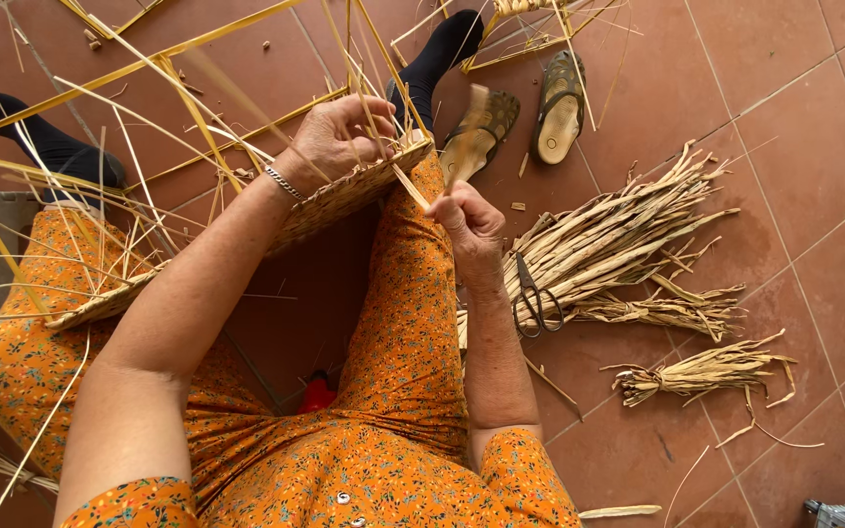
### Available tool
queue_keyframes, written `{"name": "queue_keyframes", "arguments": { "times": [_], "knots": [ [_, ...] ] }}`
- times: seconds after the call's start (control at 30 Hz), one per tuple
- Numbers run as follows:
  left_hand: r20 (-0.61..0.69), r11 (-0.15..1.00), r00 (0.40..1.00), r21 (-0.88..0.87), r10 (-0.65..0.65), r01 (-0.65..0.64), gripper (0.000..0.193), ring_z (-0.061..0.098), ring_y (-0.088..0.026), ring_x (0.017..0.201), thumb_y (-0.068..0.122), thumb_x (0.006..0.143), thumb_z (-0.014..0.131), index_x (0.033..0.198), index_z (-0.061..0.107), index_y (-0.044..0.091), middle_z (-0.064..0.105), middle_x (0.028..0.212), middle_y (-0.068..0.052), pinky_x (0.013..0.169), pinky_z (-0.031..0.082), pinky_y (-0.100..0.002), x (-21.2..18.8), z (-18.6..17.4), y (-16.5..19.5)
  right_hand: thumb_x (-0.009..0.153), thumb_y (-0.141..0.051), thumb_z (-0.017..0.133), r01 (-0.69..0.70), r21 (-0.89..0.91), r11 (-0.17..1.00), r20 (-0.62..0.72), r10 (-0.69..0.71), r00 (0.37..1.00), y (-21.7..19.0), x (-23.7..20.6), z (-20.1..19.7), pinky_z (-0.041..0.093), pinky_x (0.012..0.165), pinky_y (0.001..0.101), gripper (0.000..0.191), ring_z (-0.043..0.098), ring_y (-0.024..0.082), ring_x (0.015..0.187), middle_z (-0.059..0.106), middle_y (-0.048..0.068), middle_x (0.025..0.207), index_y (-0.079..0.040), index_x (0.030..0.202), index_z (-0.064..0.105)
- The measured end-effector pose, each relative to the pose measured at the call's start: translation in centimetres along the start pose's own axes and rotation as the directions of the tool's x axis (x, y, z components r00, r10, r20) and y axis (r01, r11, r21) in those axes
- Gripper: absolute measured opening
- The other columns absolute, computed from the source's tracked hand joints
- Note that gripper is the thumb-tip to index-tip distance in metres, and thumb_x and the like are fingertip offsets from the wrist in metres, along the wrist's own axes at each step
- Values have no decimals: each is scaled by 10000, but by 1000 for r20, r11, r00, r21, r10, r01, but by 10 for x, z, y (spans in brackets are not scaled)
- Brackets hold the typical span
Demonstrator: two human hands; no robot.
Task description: The person sits on the floor weaving dried palm strips into a woven panel on a bamboo frame, tucking and tightening strips along the edge, occasionally cutting with scissors, and rotating the frame to continue weaving.
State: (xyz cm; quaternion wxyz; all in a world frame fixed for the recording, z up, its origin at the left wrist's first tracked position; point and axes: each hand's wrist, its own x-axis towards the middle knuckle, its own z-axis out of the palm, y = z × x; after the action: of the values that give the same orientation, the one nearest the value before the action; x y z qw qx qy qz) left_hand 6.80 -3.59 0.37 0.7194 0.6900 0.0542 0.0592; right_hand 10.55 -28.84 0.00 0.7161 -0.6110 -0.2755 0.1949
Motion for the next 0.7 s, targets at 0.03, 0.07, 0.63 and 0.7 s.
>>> {"name": "queue_keyframes", "arguments": {
  "times": [0.03,0.07,0.63,0.7],
  "knots": [
    [-8,997,999,-61,-52,51,398,737,-117,942,42,880,758,1267,664,52,709,1098,-51,827,651,-258,-3,-1,0,1044,-150,663,14,-64,998,42,-12,999,-1,2,0,412,649,226,231,483,68,740,578,-24,813,-30,852,710],
    [-9,987,995,-123,-101,99,390,751,-124,936,48,882,716,1268,665,68,697,1112,-33,821,657,-260,-4,-1,-1,1017,-122,661,-4,-60,998,74,8,997,-2,4,0,421,641,234,224,490,70,730,574,-22,794,-31,814,685],
    [17,568,864,747,504,-346,358,620,-297,928,126,770,899,1105,774,100,569,993,-122,794,545,-393,-6,4,10,976,-120,598,-240,107,965,67,234,970,4,34,12,374,675,255,310,445,84,659,506,-30,666,-73,670,588],
    [61,517,888,794,456,-320,215,614,-306,912,120,832,877,1033,802,128,576,946,-118,796,547,-413,-7,6,9,1018,-153,596,-234,142,962,57,228,972,8,39,17,366,664,255,327,431,79,659,511,-30,675,-67,703,606]
  ]
}}
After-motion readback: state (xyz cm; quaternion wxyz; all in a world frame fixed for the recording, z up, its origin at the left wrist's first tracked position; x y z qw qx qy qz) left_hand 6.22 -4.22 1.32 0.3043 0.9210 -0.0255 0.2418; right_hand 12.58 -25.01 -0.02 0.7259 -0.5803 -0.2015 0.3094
